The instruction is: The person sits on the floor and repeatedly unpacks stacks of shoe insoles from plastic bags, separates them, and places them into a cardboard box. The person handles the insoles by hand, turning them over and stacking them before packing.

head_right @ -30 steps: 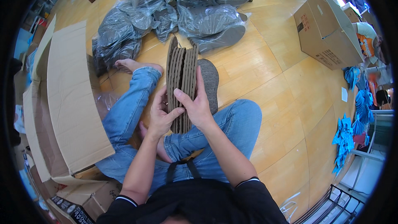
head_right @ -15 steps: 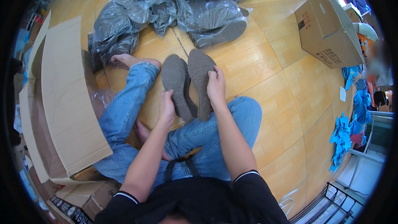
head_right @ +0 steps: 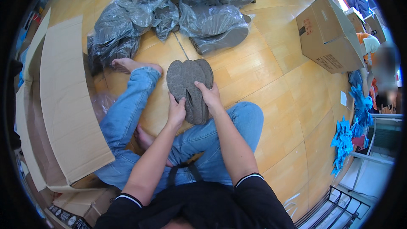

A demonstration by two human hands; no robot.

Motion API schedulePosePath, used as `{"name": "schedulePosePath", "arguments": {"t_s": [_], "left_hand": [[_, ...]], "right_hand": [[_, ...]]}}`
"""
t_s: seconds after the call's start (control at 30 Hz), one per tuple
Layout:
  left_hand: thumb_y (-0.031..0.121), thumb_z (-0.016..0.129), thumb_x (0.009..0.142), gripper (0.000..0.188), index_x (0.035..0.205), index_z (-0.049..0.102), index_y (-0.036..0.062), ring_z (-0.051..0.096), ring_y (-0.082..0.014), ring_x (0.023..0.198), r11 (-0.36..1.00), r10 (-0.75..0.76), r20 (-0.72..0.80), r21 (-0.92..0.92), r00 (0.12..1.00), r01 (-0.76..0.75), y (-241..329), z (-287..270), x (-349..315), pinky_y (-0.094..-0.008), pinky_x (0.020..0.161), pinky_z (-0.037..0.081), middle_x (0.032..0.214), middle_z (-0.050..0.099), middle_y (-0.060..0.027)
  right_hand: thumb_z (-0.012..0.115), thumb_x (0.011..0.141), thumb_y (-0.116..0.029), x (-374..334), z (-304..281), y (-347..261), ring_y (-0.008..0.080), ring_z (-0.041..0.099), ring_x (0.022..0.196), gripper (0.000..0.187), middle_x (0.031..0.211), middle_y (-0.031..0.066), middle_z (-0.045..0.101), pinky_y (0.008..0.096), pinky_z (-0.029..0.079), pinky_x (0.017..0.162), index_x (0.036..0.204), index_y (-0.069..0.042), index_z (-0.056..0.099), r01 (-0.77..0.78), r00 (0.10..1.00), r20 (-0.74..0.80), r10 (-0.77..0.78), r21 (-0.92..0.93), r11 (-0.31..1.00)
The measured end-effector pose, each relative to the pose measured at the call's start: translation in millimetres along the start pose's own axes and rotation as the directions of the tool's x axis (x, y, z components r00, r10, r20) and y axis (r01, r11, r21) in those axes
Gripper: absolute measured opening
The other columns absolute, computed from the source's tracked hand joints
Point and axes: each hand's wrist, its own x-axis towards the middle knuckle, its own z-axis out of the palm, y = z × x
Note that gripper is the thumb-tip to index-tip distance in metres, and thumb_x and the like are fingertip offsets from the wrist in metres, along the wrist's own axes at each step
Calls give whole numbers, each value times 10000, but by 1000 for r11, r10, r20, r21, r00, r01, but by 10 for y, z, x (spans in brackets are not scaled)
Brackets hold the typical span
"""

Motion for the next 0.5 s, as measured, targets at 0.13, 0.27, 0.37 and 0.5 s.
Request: {"name": "schedulePosePath", "arguments": {"t_s": [0.13, 0.27, 0.37, 0.5], "left_hand": [[111, 527, 939, 750, 1496, 62, -81, 342, -367, 1385, 997, -74, -37, 22, 997, 75, 30, -41, 16, -363, 1132, 271, 1499, 287, -303], [192, 539, 950, 742, 1492, 108, -75, 406, -348, 1337, 987, -133, 4, -86, 991, 133, 480, -250, -18, -374, 1108, 312, 1452, 368, -276], [377, 478, 995, 719, 1491, 173, -45, 440, -306, 1300, 992, -102, -47, -79, 994, 98, 1048, -481, -198, -364, 1071, 358, 1411, 428, -234], [505, 366, 1016, 709, 1496, 221, 5, 418, -254, 1316, 742, 217, 184, -669, 959, -39, 1657, -703, -696, -356, 1083, 339, 1428, 430, -177]], "right_hand": [[713, 853, -283, -322, 10, -390, 223, 591, 1086, 618, 1189, 164, 612, 318, 456, 945, 1295, 57, 449, 224, 954, -197, -227, -39, 974], [620, 929, -247, -918, -75, -1048, 195, 577, 1092, 523, 1206, 130, 594, 308, 454, 945, 1330, 27, 429, 287, 957, -93, -274, 195, 938], [608, 932, -237, -1343, 34, -1445, 192, 567, 1108, 523, 1221, 123, 585, 311, 447, 961, 1348, 15, 416, 382, 913, 60, -403, 219, 898], [602, 931, -230, -1687, 411, -1529, 195, 565, 1113, 541, 1231, 119, 577, 323, 441, 978, 1371, 12, 404, 404, 822, 326, -467, 243, 882]]}}
